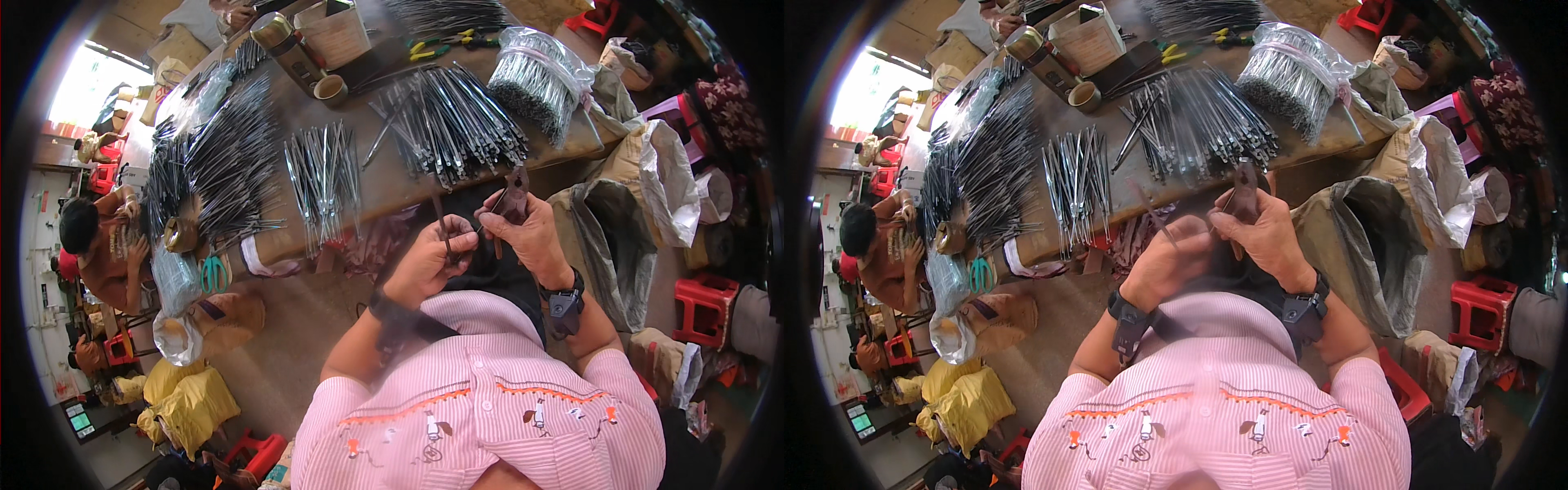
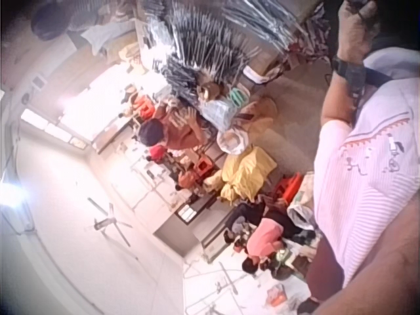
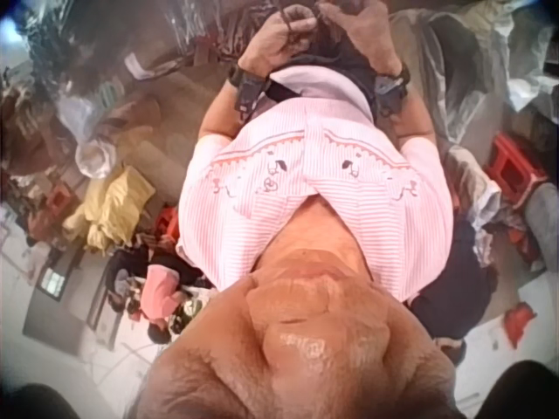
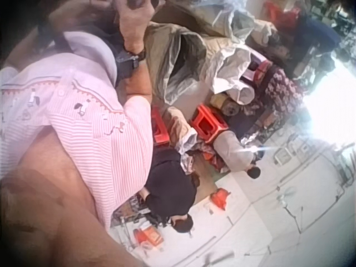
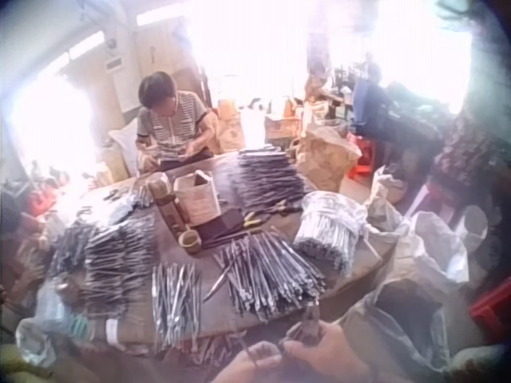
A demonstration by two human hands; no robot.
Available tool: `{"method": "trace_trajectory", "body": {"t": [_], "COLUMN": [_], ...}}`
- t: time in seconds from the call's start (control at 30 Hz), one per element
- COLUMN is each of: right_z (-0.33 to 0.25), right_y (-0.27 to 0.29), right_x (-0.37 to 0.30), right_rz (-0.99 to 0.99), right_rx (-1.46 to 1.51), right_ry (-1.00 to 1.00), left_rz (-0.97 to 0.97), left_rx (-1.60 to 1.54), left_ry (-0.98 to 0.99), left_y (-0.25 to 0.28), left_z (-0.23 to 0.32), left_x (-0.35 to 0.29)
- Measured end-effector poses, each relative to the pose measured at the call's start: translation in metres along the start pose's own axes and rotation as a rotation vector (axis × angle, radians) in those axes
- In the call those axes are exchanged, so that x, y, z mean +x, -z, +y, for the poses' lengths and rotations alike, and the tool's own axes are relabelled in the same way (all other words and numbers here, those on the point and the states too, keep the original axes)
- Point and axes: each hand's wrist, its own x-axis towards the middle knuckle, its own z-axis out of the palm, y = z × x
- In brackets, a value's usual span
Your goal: The person repeatedly picks up metal rods from a table, trims them with pliers, and places the trimmed pieces back on the table. The task is performed continuously throughout the clip in a workshop setting.
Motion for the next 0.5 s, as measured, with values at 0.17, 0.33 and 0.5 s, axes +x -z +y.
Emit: {"method": "trace_trajectory", "body": {"t": [0.17, 0.33, 0.5], "right_z": [0.022, 0.040, 0.043], "right_y": [0.020, 0.037, 0.040], "right_x": [0.004, -0.012, -0.029], "right_rz": [0.094, -0.161, -0.355], "right_rx": [0.442, 0.841, 0.451], "right_ry": [-0.305, -0.468, -0.430], "left_rz": [0.017, 0.120, 0.292], "left_rx": [0.085, 0.376, 0.906], "left_ry": [-0.147, -0.352, -0.836], "left_y": [0.003, -0.003, -0.012], "left_z": [0.001, 0.001, -0.007], "left_x": [-0.004, -0.010, -0.007]}}
